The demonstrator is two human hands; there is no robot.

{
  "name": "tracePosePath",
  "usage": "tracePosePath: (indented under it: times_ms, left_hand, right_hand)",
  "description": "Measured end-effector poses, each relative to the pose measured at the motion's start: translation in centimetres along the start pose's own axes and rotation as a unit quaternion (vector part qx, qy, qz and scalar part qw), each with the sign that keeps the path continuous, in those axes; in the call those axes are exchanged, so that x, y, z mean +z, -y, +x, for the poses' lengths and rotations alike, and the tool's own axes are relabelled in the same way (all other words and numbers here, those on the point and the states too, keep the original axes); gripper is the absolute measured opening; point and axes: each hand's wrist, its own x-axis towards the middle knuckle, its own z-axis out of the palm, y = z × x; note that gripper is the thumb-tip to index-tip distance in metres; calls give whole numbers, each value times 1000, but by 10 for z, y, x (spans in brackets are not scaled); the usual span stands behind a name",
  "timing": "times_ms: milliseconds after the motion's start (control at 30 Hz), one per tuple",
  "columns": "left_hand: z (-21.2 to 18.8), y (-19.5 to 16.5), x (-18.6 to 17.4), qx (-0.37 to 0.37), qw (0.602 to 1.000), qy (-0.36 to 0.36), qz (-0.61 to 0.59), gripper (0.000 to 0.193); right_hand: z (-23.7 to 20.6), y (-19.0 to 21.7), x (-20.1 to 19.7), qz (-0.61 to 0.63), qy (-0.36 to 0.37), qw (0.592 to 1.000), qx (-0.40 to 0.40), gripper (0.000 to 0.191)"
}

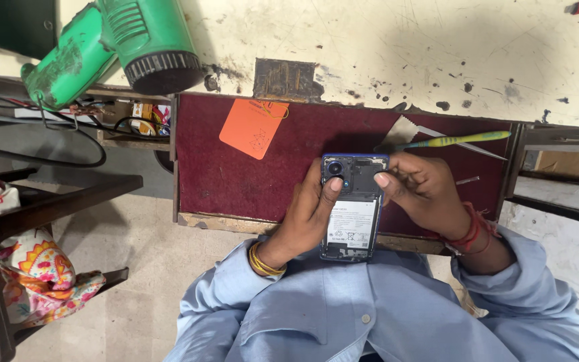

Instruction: The person disassembles a smartphone, removes the back cover, and uses a metal tool to pry and adjust internal components. They then use a heat gun on the motherboard, brush the interior with a toothbrush, and reattach the camera module and back cover.

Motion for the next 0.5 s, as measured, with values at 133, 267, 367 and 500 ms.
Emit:
tracePosePath:
  times_ms: [133,267,367,500]
  left_hand:
    - [-2,-2,-3,14,999,11,35,34]
    - [-1,-3,-7,26,999,14,13,33]
    - [1,-2,-9,10,1000,6,17,33]
    - [1,0,-5,8,1000,-13,24,30]
  right_hand:
    - [-1,-6,4,1,-8,1000,20,18]
    - [5,-5,4,21,19,999,27,19]
    - [5,0,1,49,39,998,21,18]
    - [0,0,3,60,38,997,-3,18]
